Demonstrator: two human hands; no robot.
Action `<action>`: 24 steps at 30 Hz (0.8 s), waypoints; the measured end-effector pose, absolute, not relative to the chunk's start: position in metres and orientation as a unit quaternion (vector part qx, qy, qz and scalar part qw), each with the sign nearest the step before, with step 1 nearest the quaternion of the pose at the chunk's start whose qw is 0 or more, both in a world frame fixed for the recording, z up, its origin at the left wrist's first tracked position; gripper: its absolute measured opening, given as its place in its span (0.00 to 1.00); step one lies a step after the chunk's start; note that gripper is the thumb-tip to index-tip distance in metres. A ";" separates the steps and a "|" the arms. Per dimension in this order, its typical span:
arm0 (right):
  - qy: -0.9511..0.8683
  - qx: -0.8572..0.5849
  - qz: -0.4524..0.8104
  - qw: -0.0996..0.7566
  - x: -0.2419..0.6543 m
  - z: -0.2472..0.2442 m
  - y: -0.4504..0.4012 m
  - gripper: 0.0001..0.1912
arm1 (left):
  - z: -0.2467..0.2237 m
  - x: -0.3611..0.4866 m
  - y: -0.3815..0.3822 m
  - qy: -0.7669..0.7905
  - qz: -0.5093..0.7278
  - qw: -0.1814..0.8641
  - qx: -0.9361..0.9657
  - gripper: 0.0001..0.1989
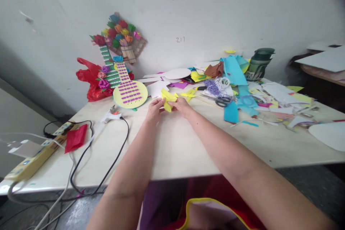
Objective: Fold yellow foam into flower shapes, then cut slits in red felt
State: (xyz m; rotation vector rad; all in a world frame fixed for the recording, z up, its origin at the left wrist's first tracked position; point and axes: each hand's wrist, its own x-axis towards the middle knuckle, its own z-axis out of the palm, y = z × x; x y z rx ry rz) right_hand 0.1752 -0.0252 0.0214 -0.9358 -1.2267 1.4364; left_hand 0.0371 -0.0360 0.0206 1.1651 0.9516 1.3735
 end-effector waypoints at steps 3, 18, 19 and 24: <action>-0.525 -0.395 0.581 0.481 0.179 0.022 -0.024 0.09 | 0.020 0.035 -0.035 0.406 0.553 0.527 0.501 0.17; -0.537 -0.388 0.602 0.446 0.193 0.023 -0.018 0.03 | 0.020 0.029 -0.034 0.402 0.554 0.535 0.495 0.17; -0.539 -0.390 0.599 0.447 0.194 0.022 -0.017 0.03 | 0.021 0.028 -0.034 0.404 0.550 0.537 0.496 0.17; -0.575 -0.393 0.586 0.415 0.199 0.020 -0.015 0.06 | 0.023 0.018 -0.035 0.424 0.511 0.545 0.512 0.17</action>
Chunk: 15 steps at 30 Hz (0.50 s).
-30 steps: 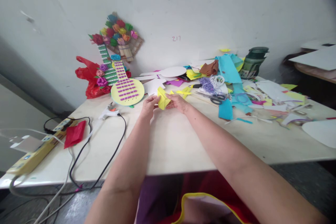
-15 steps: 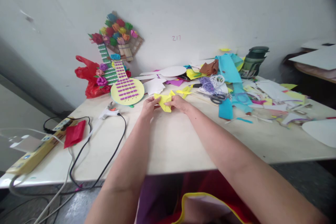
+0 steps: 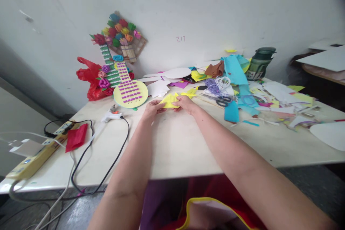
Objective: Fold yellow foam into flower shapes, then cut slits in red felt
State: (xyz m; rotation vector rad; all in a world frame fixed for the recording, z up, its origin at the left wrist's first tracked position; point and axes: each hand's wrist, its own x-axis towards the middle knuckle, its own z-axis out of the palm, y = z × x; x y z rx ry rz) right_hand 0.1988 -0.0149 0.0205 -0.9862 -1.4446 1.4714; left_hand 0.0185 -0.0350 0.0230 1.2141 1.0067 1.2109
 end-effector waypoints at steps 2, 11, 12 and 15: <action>-0.595 -0.387 0.584 0.393 0.199 0.021 -0.016 0.09 | 0.024 0.016 -0.035 0.430 0.482 0.547 0.533 0.17; -0.533 -0.374 0.632 0.420 0.203 0.025 -0.014 0.24 | 0.023 0.015 -0.034 0.462 0.463 0.506 0.562 0.16; -0.538 -0.376 0.627 0.419 0.203 0.025 -0.013 0.22 | 0.023 0.016 -0.034 0.462 0.463 0.504 0.564 0.16; -0.578 -0.382 0.597 0.404 0.203 0.024 -0.015 0.16 | 0.024 0.016 -0.035 0.464 0.460 0.500 0.568 0.15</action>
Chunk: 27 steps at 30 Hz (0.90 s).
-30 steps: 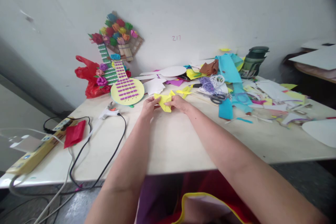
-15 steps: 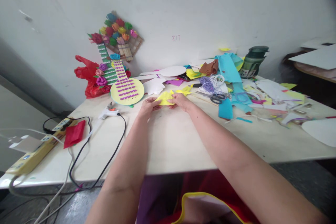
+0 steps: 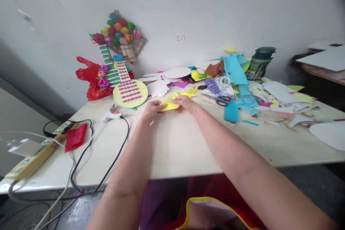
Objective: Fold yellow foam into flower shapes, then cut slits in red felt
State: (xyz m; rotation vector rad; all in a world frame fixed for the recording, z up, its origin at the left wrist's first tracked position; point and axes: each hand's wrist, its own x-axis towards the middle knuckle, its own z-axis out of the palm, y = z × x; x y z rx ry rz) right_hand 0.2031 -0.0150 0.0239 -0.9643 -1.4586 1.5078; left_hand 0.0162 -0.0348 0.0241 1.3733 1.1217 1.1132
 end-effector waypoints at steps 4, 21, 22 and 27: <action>-0.607 -0.387 0.572 0.393 0.201 0.022 -0.017 0.13 | 0.025 0.017 -0.036 0.463 0.455 0.506 0.568 0.15; -0.596 -0.374 0.574 0.419 0.198 0.023 -0.019 0.06 | 0.023 0.018 -0.036 0.403 0.466 0.550 0.563 0.16; -0.589 -0.375 0.577 0.423 0.197 0.024 -0.019 0.05 | 0.023 0.018 -0.036 0.401 0.467 0.554 0.560 0.16; -0.558 -0.366 0.603 0.438 0.197 0.025 -0.019 0.06 | 0.023 0.017 -0.036 0.384 0.478 0.574 0.543 0.17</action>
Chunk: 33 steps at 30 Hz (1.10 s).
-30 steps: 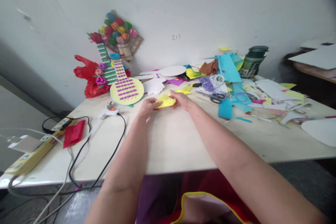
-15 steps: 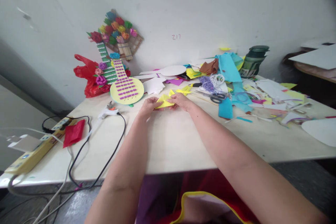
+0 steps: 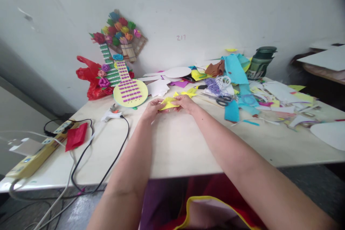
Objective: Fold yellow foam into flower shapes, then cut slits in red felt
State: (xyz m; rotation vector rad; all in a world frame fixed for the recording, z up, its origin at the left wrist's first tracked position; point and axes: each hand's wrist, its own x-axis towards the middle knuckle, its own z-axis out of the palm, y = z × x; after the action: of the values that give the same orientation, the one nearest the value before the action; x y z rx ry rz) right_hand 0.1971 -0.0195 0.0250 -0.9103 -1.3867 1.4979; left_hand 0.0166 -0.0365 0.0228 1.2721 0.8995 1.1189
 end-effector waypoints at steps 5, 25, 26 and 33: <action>-0.550 -0.347 0.616 0.444 0.197 0.022 -0.017 0.10 | 0.023 0.016 -0.037 0.369 0.479 0.587 0.538 0.17; -0.539 -0.288 0.632 0.476 0.197 0.023 -0.019 0.08 | 0.023 0.017 -0.037 0.367 0.501 0.576 0.531 0.11; -0.541 -0.287 0.627 0.481 0.197 0.023 -0.018 0.08 | 0.023 0.017 -0.037 0.370 0.498 0.573 0.535 0.10; -0.572 -0.324 0.585 0.475 0.194 0.021 -0.016 0.12 | 0.026 0.019 -0.038 0.357 0.528 0.557 0.533 0.09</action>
State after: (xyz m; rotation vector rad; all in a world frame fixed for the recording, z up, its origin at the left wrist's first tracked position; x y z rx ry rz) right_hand 0.1942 -0.0160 0.0214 -0.7927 -1.3979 1.4314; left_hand 0.0188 -0.0382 0.0261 1.2588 0.8416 1.2452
